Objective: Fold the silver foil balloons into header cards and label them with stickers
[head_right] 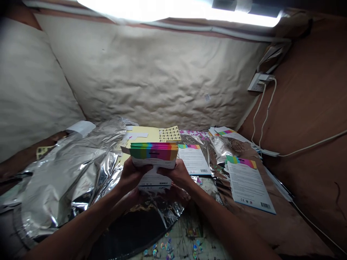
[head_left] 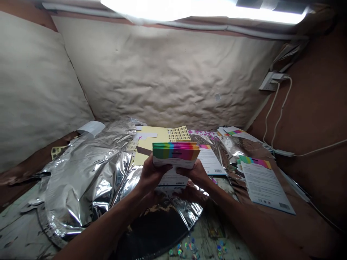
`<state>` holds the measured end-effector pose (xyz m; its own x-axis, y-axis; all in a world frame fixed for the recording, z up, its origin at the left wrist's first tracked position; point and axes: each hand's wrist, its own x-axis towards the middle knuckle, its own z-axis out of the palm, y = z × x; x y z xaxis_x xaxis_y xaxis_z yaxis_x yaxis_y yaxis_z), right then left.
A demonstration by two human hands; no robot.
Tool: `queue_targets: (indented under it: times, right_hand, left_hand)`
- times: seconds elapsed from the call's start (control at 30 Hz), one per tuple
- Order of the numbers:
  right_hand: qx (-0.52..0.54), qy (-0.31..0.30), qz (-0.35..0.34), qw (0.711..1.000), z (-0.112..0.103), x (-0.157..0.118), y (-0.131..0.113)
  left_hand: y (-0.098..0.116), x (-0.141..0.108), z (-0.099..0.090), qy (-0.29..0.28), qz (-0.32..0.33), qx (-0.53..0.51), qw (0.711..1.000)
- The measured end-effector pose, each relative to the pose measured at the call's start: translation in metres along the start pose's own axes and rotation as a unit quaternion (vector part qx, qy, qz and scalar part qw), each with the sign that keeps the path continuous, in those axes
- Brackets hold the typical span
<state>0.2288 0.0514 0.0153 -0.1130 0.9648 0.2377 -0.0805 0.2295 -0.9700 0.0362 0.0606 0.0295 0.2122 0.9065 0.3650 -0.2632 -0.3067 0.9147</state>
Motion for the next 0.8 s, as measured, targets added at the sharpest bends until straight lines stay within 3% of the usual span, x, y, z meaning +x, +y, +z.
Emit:
queue_targets:
  times: [0.3, 0.5, 0.6, 0.67, 0.73, 0.8]
  right_hand:
    - [0.035, 0.003, -0.002, 0.999, 0.002, 0.001, 0.001]
    - [0.033, -0.020, 0.043, 0.998, 0.002, -0.004, -0.029]
    - [0.046, -0.054, 0.124, 0.990, -0.016, -0.010, -0.047]
    - [0.051, -0.062, 0.211, 0.974, -0.034, -0.014, -0.053]
    - [0.032, -0.050, 0.293, 0.954, -0.054, -0.016, -0.052]
    - [-0.007, -0.050, 0.349, 0.936, -0.071, -0.015, -0.047]
  left_hand:
    - [-0.001, 0.001, 0.004, 0.015, 0.016, 0.005, 1.000]
    - [0.006, 0.000, 0.007, -0.013, 0.015, 0.005, 1.000]
    - [0.008, -0.003, 0.012, -0.059, -0.030, 0.013, 0.998]
    - [0.004, -0.007, 0.013, -0.059, -0.071, 0.091, 0.992]
    - [-0.001, -0.012, 0.013, -0.056, -0.040, 0.231, 0.970]
    - [-0.006, -0.019, 0.013, -0.121, 0.041, 0.351, 0.928]
